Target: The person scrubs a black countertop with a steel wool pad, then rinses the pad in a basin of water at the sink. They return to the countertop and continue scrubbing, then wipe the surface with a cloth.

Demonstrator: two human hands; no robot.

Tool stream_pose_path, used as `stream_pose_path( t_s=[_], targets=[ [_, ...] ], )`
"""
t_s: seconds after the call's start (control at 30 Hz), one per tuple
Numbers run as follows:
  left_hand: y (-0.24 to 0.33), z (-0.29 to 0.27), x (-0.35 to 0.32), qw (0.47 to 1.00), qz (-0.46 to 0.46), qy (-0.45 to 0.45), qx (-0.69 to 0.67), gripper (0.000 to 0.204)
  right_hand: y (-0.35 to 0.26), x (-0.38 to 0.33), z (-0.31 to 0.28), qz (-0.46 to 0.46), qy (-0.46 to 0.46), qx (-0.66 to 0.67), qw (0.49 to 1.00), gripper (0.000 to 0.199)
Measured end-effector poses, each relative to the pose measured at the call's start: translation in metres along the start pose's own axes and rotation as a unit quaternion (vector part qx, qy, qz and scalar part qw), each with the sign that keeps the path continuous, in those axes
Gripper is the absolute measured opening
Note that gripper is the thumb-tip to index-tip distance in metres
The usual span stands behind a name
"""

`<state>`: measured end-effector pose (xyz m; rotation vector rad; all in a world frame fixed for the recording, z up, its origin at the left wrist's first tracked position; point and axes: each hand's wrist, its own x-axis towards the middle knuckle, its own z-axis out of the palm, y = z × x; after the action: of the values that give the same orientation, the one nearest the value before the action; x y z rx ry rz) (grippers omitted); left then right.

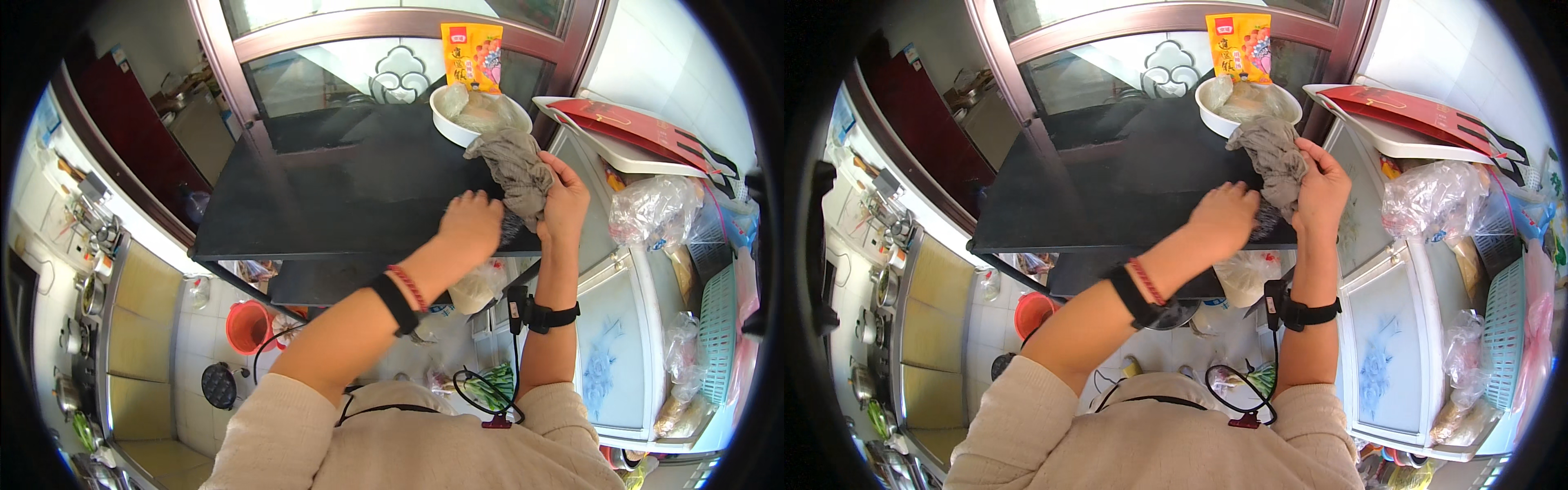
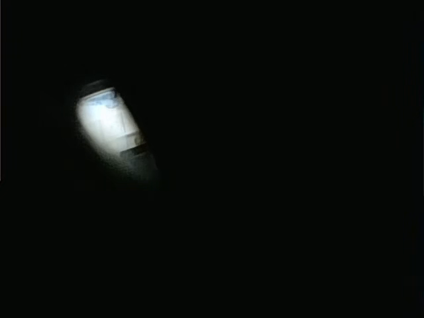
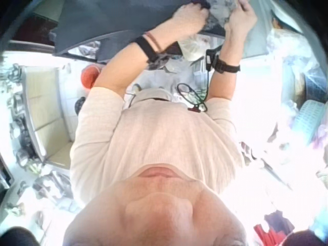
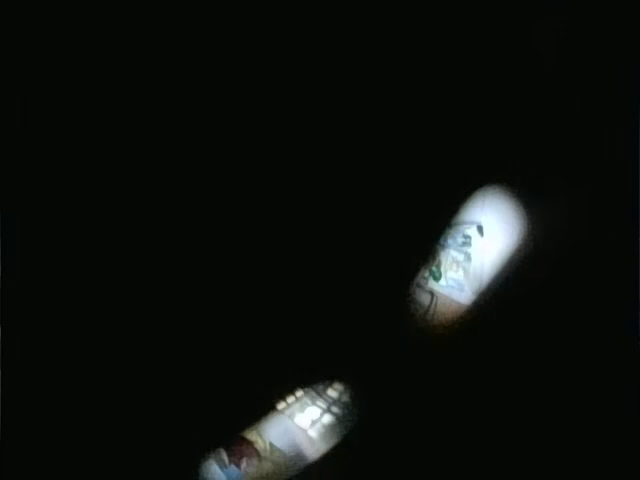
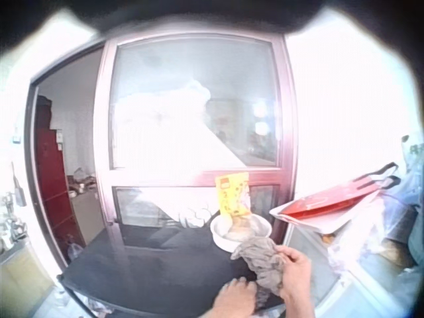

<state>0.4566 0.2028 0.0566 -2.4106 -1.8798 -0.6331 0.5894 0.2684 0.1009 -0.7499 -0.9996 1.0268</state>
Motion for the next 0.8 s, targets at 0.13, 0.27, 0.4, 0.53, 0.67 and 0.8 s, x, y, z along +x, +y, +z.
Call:
stream_pose_path(
  t_s=[0.13,0.27,0.4,0.53,0.67,0.8],
  targets=[
    [-0.098,-0.039,-0.032,0.999,-0.035,0.015,0.030,0.022,0.002,-0.011,0.042,0.024,0.000,0.092,0.995,0.017],
    [-0.179,-0.088,-0.085,0.999,-0.052,0.005,-0.004,0.031,0.013,-0.035,0.114,0.045,-0.019,0.154,0.987,0.016],
    [-0.220,-0.116,-0.109,0.982,-0.185,-0.008,0.028,0.044,0.035,-0.038,0.147,-0.116,-0.034,-0.016,0.993,0.014],
    [-0.222,-0.105,-0.104,0.986,-0.161,-0.027,0.014,0.035,0.028,-0.037,0.111,-0.223,-0.030,-0.132,0.965,0.012],
    [-0.141,-0.064,-0.047,0.995,-0.068,-0.059,0.038,0.034,0.019,-0.019,0.045,-0.264,0.022,-0.198,0.944,0.014],
    [-0.063,-0.048,-0.006,0.984,-0.013,-0.178,-0.003,0.058,0.007,-0.025,0.006,-0.294,-0.015,-0.336,0.895,0.018]
  ],
)
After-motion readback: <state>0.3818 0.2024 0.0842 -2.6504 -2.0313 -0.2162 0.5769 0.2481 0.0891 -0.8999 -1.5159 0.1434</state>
